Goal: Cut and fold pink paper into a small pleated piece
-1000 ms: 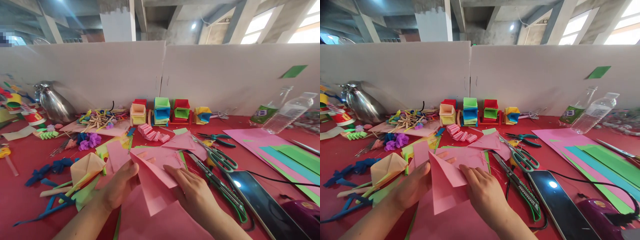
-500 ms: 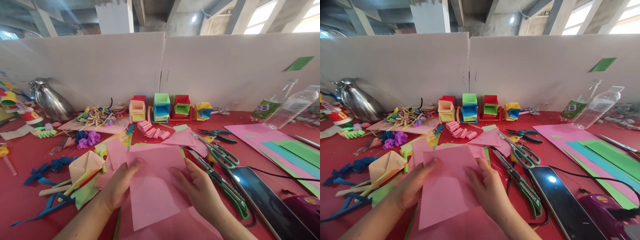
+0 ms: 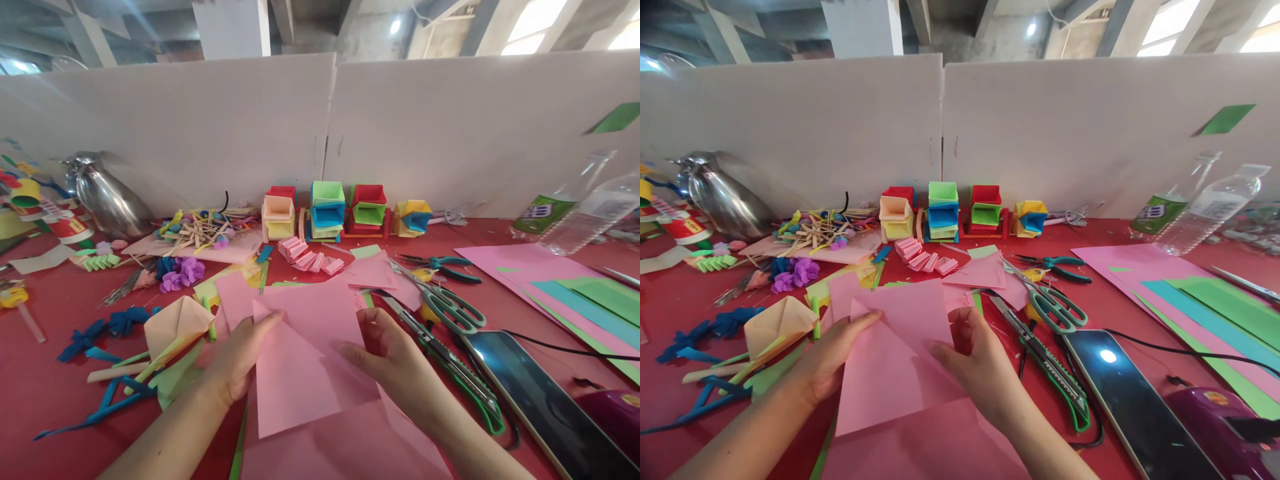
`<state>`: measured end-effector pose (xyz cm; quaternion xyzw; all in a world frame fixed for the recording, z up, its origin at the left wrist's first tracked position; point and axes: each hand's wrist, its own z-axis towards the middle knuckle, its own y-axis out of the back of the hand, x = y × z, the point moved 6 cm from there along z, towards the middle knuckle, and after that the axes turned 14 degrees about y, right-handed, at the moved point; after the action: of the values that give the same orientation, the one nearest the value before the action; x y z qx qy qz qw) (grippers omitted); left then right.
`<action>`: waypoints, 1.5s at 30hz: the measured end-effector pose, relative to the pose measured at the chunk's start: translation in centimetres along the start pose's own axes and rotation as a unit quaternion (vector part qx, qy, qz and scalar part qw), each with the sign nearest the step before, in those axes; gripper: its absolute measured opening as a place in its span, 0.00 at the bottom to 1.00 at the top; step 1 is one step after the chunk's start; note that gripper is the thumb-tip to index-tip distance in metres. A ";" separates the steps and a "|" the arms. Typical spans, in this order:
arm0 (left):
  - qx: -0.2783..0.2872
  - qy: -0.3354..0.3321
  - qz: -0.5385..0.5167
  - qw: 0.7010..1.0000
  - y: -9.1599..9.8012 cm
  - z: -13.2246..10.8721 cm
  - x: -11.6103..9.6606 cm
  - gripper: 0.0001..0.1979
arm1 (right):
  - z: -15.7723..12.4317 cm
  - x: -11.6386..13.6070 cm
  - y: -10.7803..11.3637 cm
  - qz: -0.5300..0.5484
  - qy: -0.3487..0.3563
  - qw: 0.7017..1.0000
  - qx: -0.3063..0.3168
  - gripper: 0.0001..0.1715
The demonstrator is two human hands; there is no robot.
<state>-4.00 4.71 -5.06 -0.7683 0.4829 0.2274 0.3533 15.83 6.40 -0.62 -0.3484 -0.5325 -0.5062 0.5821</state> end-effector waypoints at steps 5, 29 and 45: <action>0.078 -0.010 0.027 0.997 -1.0 -0.6 -0.1 0.12 | 0.1 -0.4 0.3 -0.016 0.011 1.000 0.004 0.18; 0.140 -0.020 -0.019 0.990 -1.8 -0.6 -0.3 0.09 | -0.3 0.0 -0.8 0.147 -0.088 0.985 0.003 0.30; 0.134 -0.063 0.033 0.988 -1.8 -0.8 -0.5 0.16 | 0.2 -0.8 0.5 0.016 -0.042 0.998 -0.031 0.26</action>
<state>-2.56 4.88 -3.63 -0.6819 0.5108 0.2201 0.4751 16.32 6.91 -1.33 -0.3958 -0.5349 -0.4983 0.5558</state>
